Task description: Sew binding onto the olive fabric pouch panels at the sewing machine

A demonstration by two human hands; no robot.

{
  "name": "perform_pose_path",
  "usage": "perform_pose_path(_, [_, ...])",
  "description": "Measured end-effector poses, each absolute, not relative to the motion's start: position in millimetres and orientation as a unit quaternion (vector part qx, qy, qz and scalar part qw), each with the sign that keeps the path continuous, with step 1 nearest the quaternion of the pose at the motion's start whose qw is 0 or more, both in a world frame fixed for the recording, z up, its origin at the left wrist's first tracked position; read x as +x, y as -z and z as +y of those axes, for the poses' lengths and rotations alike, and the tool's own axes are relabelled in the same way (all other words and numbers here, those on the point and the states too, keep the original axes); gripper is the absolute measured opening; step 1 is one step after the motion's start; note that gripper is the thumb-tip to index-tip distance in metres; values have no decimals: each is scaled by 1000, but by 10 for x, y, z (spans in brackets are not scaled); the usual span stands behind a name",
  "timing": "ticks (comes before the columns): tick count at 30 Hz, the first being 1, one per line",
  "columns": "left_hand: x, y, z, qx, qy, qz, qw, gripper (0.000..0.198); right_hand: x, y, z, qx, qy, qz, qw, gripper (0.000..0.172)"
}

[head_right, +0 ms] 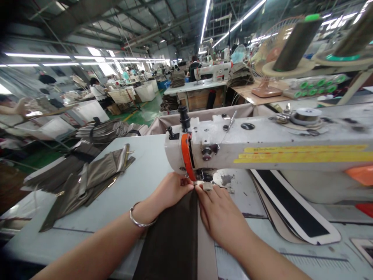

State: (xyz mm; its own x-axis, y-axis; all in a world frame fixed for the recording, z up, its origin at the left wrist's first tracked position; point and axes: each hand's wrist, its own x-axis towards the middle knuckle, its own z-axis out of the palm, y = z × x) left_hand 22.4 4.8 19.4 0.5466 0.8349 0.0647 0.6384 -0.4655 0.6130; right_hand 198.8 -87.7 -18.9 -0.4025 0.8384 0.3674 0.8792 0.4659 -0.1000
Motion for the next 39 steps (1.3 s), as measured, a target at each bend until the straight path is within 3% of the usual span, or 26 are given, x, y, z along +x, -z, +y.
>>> perform_pose_path(16, [284,-169,11,832,-200,471,214,10,2005,182,-879,-508,57,-834,205,46])
perform_pose_path(24, [52,-218,-373,930,-132,329,98,23,2014,167,-906,-508,43,-840,188,41])
perform_pose_path(30, [42,-105,-399,942,-116,313,24,26,2002,205,-908,-522,62,-832,176,48])
perform_pose_path(39, [68,-173,-391,939,-122,318,49,28,2019,185,-922,-522,46,-836,161,49])
